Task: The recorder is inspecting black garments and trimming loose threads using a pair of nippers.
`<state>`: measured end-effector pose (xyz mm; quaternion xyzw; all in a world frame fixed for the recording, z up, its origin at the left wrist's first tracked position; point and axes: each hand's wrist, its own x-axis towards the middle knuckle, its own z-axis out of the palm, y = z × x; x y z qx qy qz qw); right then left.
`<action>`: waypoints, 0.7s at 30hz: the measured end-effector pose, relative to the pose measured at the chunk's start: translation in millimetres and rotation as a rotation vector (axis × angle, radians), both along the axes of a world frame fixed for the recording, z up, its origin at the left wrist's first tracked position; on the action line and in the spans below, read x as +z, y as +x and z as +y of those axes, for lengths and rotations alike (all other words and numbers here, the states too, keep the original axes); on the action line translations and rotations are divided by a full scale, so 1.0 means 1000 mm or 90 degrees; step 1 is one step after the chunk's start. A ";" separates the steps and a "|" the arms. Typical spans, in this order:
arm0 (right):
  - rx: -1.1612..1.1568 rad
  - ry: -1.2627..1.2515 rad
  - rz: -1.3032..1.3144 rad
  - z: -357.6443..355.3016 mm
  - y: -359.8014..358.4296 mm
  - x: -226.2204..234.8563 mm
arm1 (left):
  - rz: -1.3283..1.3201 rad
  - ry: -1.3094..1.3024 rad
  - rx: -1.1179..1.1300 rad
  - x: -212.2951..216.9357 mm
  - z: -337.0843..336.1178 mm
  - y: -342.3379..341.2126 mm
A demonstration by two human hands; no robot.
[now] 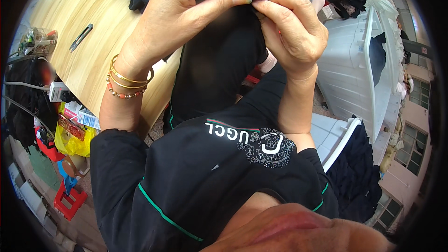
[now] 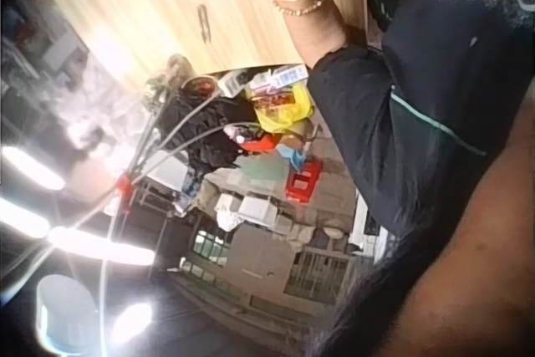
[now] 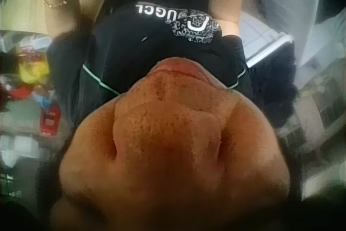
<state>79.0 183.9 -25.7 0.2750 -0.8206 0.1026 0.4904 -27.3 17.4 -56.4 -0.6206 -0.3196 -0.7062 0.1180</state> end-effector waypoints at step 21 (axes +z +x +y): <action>0.036 -0.481 -0.409 -0.038 0.013 0.019 | -0.412 -0.331 0.232 0.034 -0.019 0.044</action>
